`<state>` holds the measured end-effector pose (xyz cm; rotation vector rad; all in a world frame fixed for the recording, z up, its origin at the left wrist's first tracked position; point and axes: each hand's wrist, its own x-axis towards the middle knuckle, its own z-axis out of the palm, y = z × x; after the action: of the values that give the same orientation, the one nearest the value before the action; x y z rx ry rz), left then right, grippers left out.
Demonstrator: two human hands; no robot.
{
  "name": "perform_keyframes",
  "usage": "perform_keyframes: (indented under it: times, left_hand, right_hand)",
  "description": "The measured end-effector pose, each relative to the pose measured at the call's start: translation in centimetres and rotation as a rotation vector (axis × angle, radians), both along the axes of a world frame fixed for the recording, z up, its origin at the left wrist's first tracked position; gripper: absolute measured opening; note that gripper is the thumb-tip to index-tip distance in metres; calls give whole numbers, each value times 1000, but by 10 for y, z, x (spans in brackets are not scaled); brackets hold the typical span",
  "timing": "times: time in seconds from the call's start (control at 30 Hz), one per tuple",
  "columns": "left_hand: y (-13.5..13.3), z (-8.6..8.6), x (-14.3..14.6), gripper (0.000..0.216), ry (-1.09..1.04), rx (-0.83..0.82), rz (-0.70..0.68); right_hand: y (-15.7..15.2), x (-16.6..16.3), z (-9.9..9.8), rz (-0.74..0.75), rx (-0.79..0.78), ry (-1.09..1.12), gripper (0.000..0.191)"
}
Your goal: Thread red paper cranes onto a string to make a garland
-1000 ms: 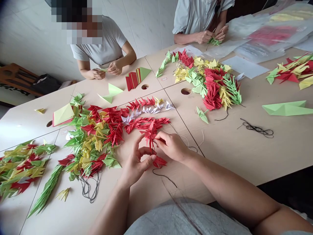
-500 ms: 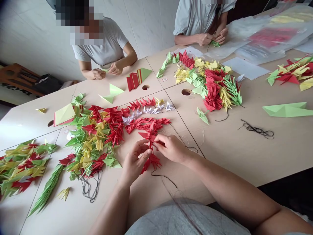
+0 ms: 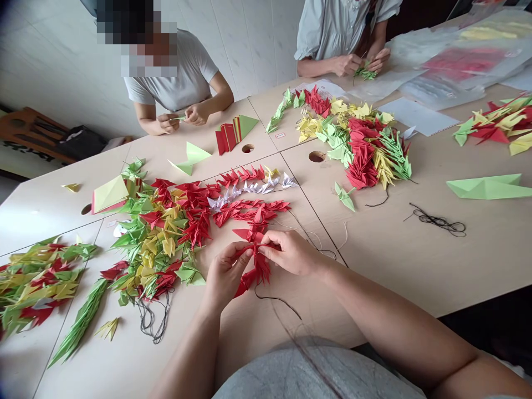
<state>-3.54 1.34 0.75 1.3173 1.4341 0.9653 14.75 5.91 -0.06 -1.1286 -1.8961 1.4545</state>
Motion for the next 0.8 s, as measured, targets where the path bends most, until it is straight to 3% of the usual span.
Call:
perform_keyframes:
  times: [0.23,0.4,0.6,0.8]
  left_hand:
    - [1,-3,-2,20,-86,-25,25]
    - [-1,-6,-1,17,-180,12,-10]
    - [1,0,0,27,-398,-121,-42]
    - [3,5,2,31,-454,-128,-19]
  right_hand:
    - [4,0,3,48,-213,95,35]
    - [5,1,2,73,-284,134,39]
    - [5,3,2,109,-354,174,40]
    - [6,3,-2,115,-375,198,40]
